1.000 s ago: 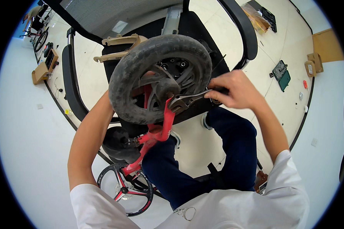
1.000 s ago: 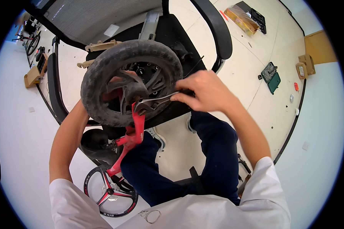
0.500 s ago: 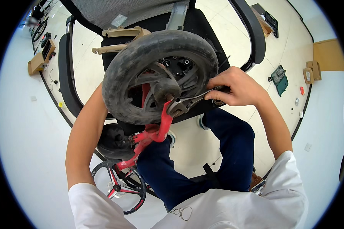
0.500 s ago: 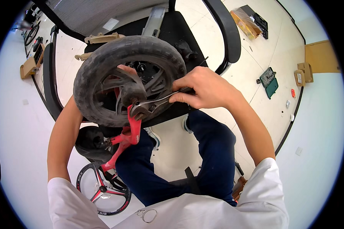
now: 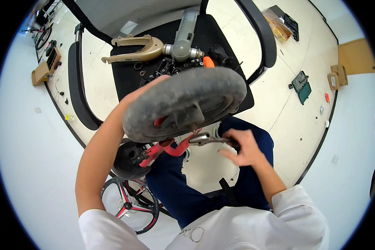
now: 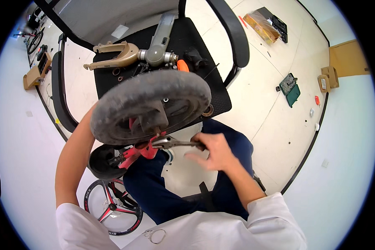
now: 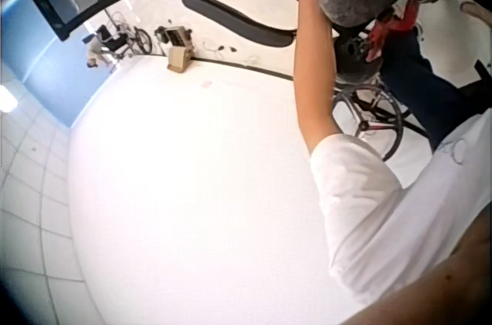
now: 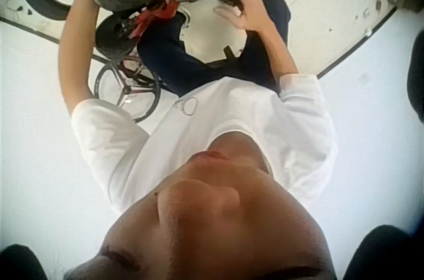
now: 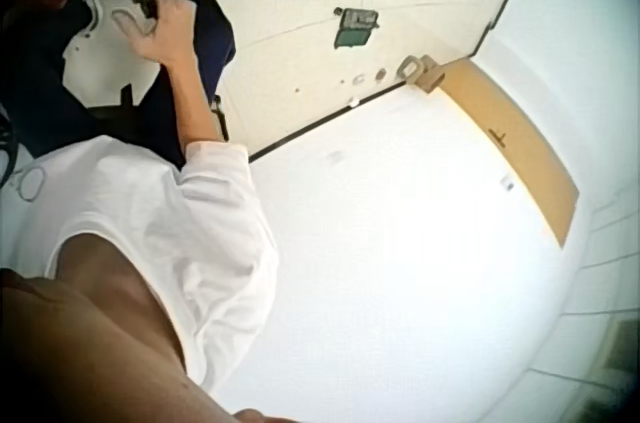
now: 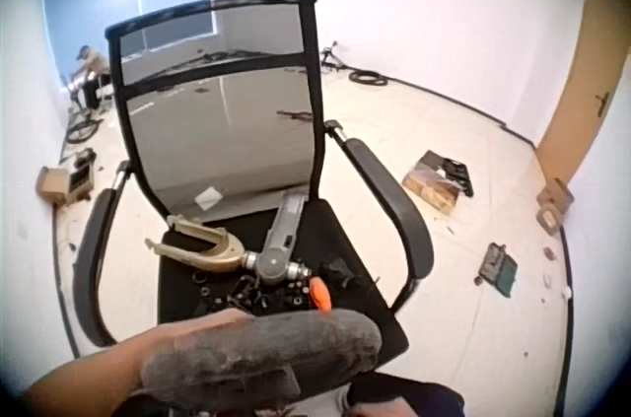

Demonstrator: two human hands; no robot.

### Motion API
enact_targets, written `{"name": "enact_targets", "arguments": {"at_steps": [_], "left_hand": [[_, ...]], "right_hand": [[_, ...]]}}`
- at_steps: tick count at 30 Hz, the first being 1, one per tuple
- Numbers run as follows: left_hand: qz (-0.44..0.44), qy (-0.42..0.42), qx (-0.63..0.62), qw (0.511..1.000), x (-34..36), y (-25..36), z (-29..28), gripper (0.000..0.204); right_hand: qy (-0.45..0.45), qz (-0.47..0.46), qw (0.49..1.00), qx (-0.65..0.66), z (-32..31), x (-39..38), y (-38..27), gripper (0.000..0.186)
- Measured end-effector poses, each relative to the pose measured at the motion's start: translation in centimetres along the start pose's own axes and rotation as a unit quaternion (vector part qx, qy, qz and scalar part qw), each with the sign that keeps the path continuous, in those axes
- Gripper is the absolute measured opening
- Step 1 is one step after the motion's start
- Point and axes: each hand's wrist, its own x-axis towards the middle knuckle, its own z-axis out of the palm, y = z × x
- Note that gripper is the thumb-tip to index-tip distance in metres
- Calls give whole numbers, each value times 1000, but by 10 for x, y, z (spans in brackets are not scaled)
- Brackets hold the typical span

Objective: The person removes a wheel from a pink scooter using a wrench and pliers, then uses a screwdriver to adjust the scooter's seat. The person works on the scooter while sitting on the floor.

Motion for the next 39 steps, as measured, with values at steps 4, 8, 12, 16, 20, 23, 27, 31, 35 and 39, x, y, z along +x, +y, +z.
{"name": "enact_targets", "arguments": {"at_steps": [4, 8, 12, 16, 20, 23, 27, 31, 35, 39], "left_hand": [[-79, -51, 49, 994, 26, 9, 31, 38], [-88, -82, 127, 985, 22, 11, 52, 36], [-113, -56, 148, 981, 3, 16, 72, 33], [-115, 14, 131, 985, -6, 21, 80, 35], [-107, 125, 140, 976, -13, 8, 86, 37], [-56, 211, 111, 969, -15, -10, 107, 37], [-107, 259, -25, 960, -22, -3, 126, 36], [-4, 237, -239, 942, -31, -25, 129, 25], [20, 227, -147, 963, -39, -28, 128, 23], [41, 187, -115, 975, -35, -36, 120, 24]], "right_hand": [[92, 42, 992, -80, 38, -36, -1, 38], [182, -11, 968, -171, 58, -46, 20, 33], [195, -92, 973, -79, 79, -34, 63, 29], [212, 48, 966, 143, 110, -58, 77, 21], [288, 121, 837, 450, 143, -58, 7, 26], [331, 177, 832, 410, 138, -22, -12, 34], [338, 164, 823, 427, 133, -11, 36, 31], [335, 128, 822, 442, 119, -15, 34, 25], [287, 126, 863, 395, 119, -17, 68, 19], [256, 148, 899, 322, 126, -25, 109, 39]]}}
